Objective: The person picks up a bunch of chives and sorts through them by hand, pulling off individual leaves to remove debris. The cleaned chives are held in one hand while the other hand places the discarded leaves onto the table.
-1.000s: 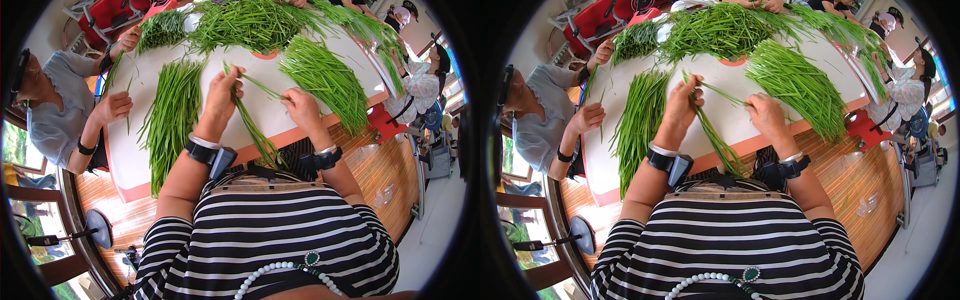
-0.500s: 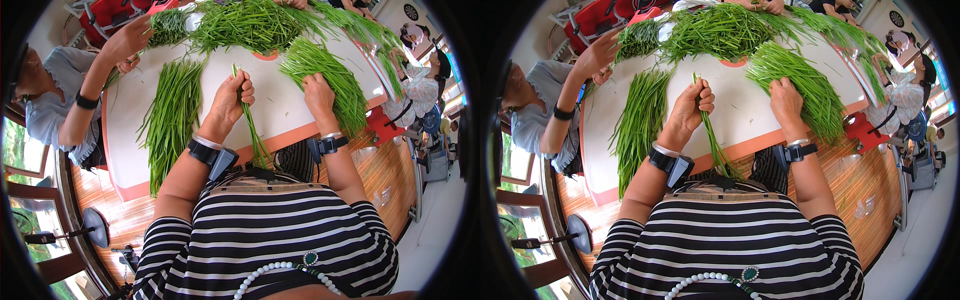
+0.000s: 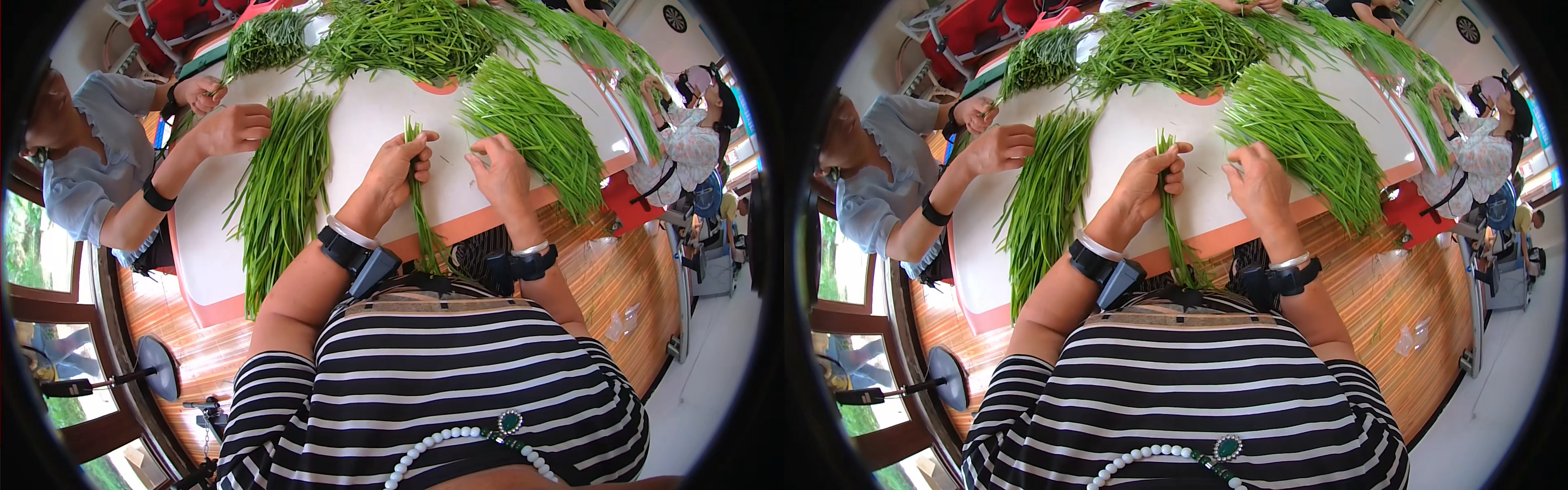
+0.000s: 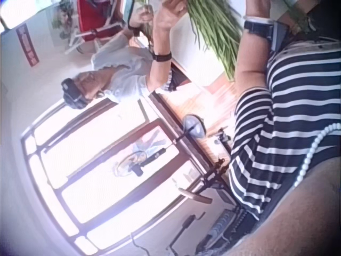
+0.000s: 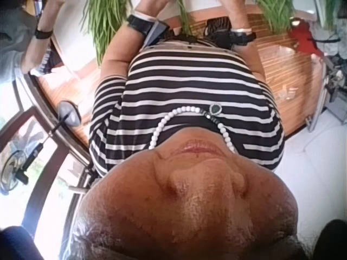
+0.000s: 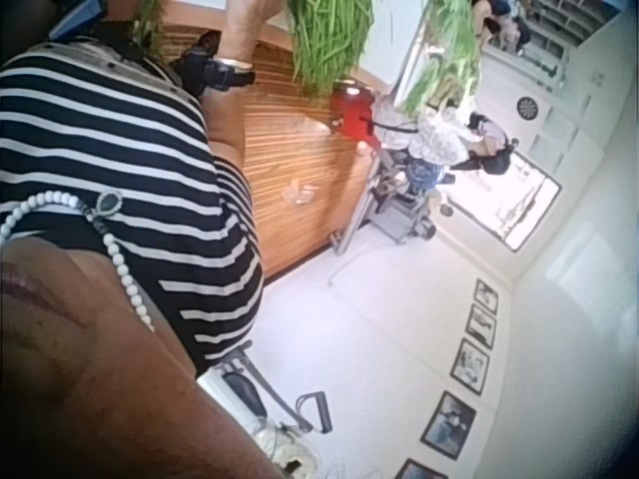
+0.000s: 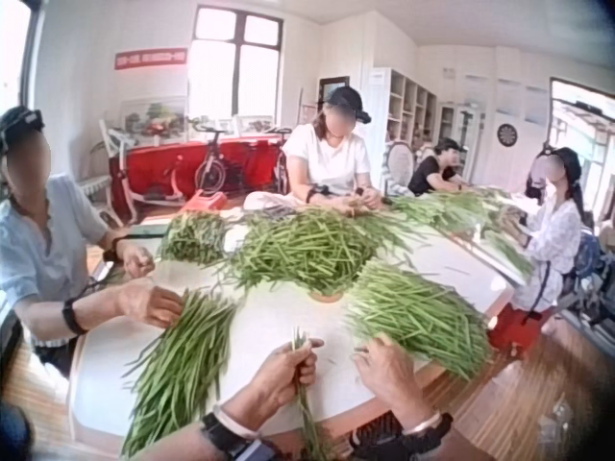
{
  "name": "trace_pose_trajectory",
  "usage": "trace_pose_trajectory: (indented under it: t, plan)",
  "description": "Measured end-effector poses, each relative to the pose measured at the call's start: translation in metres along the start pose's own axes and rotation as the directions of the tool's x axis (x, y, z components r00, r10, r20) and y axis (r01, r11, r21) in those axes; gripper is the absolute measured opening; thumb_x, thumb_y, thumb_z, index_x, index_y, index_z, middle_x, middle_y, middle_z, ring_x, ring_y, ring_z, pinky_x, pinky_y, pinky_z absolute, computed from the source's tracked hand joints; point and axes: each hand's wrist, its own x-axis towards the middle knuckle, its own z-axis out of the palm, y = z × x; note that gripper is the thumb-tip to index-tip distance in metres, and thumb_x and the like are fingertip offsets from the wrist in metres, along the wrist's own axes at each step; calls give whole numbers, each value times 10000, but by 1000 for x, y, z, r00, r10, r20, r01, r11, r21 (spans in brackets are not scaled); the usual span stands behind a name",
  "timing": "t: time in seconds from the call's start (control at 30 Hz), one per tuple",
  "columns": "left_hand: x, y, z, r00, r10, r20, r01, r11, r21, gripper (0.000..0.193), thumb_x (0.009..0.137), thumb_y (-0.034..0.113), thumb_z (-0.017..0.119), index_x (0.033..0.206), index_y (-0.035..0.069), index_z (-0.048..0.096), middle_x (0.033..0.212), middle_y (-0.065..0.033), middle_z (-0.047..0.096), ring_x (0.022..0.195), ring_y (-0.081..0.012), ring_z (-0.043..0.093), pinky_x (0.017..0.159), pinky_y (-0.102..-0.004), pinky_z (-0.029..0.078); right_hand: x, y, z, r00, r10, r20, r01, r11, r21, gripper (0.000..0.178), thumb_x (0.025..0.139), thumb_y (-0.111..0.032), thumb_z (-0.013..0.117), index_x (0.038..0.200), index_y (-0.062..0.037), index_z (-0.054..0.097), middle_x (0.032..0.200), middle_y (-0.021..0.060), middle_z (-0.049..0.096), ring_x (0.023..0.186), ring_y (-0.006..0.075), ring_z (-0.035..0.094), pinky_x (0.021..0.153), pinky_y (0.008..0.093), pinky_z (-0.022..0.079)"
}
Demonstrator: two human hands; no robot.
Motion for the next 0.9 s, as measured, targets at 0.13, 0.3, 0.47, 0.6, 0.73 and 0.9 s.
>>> trace_pose_trajectory:
  t: [0.13, 0.3, 0.47, 0.6, 0.73, 0.9]
  plan:
    - [0, -1, 2, 1000, -1, -4, 1, 1000, 30, 162, 981, 150, 530, 1057, 10, 562, 712, 24, 413, 589, -68, 352, 496, -202, 322, 8, 16, -12, 999, 38, -24, -40, 993, -112, 209, 816, -193, 710, 945, -42, 645, 931, 115, 623, 833, 326, 616, 717, 411, 506]
    - [-1, 0, 3, 1000, 7, 5, -7, 998, 59, 160, 974, 149, 541, 1055, 13, 564, 708, 27, 417, 587, -65, 356, 494, -202, 323, 17, 26, -1, 996, 60, 61, -44, 969, -245, 144, 843, -172, 664, 942, -71, 639, 958, 115, 606, 912, 315, 597, 727, 426, 510]
    - [-1, -1, 1, 1000, 7, 17, -8, 999, 51, 157, 968, 145, 550, 1051, 12, 567, 706, 28, 427, 584, -63, 364, 489, -202, 324, 16, 29, 5, 999, 10, 34, -1, 964, -266, 88, 843, -129, 645, 905, -76, 615, 927, 99, 585, 887, 325, 583, 729, 432, 490]
    - [-1, -1, 2, 1000, 9, 22, -11, 999, 52, 156, 965, 142, 554, 1051, 12, 569, 704, 28, 432, 582, -62, 367, 487, -202, 325, 15, 32, 8, 999, -21, 40, 31, 963, -268, 79, 849, -112, 624, 920, -79, 609, 933, 103, 584, 914, 318, 580, 734, 440, 503]
    - [-2, -1, 3, 1000, 14, -10, -14, 997, 76, 148, 961, 134, 557, 1049, 16, 573, 702, 29, 433, 580, -59, 368, 490, -200, 326, 15, 26, 6, 997, -54, 61, 69, 962, -263, 70, 843, -121, 640, 885, -70, 615, 946, 104, 589, 913, 316, 577, 750, 425, 497]
    - [-3, -1, 5, 1000, 27, -10, -26, 996, 88, 150, 955, 132, 566, 1059, 25, 581, 699, 36, 430, 581, -56, 367, 495, -196, 323, 16, 15, 1, 997, -25, -71, 19, 996, -84, 71, 833, -117, 661, 851, -61, 620, 919, 104, 603, 898, 309, 580, 744, 419, 482]
